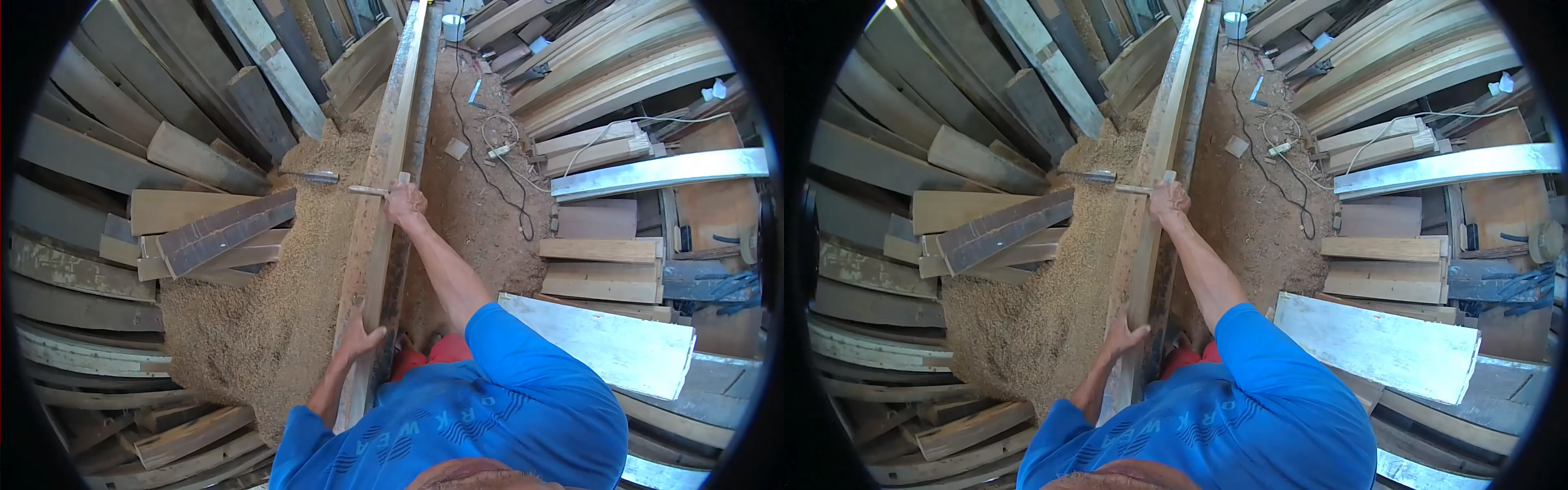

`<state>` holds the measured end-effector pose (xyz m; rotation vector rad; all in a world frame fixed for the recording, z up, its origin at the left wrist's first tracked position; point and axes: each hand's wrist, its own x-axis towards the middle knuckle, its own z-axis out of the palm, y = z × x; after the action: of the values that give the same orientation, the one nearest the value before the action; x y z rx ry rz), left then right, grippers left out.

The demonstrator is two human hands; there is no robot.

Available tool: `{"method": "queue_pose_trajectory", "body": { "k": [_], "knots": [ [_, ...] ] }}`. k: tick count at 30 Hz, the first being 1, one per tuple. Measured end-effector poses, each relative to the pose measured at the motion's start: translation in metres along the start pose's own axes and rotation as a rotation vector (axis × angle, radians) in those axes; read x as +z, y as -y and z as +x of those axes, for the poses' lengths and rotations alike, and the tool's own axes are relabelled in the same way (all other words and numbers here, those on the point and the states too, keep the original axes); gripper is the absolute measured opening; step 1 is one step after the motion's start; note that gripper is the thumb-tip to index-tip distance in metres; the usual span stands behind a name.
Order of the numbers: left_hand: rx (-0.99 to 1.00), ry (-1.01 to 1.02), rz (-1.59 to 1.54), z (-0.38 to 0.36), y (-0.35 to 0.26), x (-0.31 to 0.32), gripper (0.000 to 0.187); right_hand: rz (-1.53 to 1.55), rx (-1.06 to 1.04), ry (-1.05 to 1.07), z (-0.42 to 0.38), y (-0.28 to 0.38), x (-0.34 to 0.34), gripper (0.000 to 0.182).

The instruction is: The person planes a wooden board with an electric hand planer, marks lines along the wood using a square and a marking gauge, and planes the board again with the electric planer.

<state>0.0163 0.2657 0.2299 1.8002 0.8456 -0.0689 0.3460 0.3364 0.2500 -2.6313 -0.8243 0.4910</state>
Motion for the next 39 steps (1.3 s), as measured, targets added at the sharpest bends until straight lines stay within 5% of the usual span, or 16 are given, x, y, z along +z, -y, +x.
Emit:
{"method": "queue_pose_trajectory", "body": {
  "k": [3,5,8,22,26,33,35,39],
  "knots": [
    [0.206,-0.064,-0.150,0.094,-0.026,-0.008,0.090,0.024,0.005,0.006,-0.005,0.001,-0.002,0.022],
    [0.062,-0.012,-0.068,0.150,-0.065,-0.016,0.082,0.026,0.001,-0.020,-0.003,0.002,-0.001,0.022],
    [-0.051,-0.240,0.132,0.195,-0.050,0.018,0.074,0.005,-0.022,-0.071,0.021,-0.004,0.010,0.023],
    [-0.193,-0.303,0.267,0.183,-0.082,0.016,0.066,-0.140,-0.069,-0.023,0.318,-0.007,-0.070,0.027],
    [-0.313,-0.195,0.308,0.189,-0.089,0.008,0.072,-0.084,-0.084,0.011,0.323,-0.010,-0.076,0.028],
    [-0.065,-0.165,0.195,0.336,-0.143,-0.030,0.077,-0.045,-0.118,0.023,0.332,-0.014,-0.071,0.029],
    [-0.160,-0.152,0.100,0.375,-0.174,-0.035,0.076,-0.063,-0.118,0.014,0.336,-0.017,-0.067,0.028],
    [-0.085,-0.145,0.025,0.375,-0.171,-0.036,0.078,-0.052,-0.110,-0.016,0.332,-0.025,-0.052,0.026]
  ]
}}
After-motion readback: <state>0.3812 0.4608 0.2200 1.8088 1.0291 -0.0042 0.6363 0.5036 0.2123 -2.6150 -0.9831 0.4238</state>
